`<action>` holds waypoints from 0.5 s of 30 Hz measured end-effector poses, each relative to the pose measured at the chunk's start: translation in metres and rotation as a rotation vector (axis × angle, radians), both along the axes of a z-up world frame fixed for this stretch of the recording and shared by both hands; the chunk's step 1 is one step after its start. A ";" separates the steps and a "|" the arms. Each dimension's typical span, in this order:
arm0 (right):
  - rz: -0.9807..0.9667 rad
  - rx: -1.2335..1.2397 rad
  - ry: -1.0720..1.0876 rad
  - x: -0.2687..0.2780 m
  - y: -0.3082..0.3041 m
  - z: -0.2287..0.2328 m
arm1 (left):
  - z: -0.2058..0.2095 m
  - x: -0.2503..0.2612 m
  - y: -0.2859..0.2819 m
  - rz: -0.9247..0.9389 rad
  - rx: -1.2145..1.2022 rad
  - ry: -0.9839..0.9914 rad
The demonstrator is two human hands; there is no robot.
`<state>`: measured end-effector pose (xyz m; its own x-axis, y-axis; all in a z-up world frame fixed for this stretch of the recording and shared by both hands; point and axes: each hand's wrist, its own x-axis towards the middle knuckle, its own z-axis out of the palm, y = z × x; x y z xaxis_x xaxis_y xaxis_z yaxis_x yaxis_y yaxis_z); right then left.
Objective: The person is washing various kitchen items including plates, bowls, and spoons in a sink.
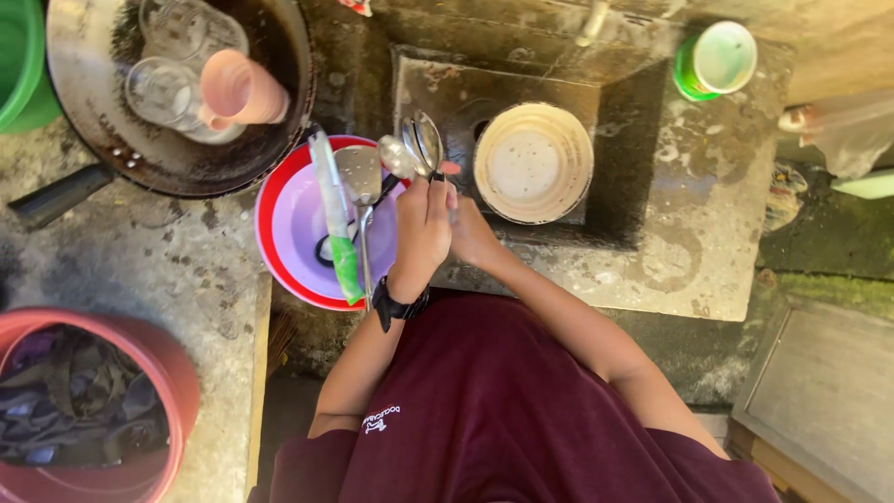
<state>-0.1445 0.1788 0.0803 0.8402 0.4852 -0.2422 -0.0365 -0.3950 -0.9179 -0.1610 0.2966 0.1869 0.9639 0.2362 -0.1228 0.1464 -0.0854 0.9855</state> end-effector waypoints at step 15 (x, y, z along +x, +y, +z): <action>0.017 -0.026 0.288 0.009 0.003 -0.004 | -0.025 -0.016 0.027 0.055 -0.049 0.012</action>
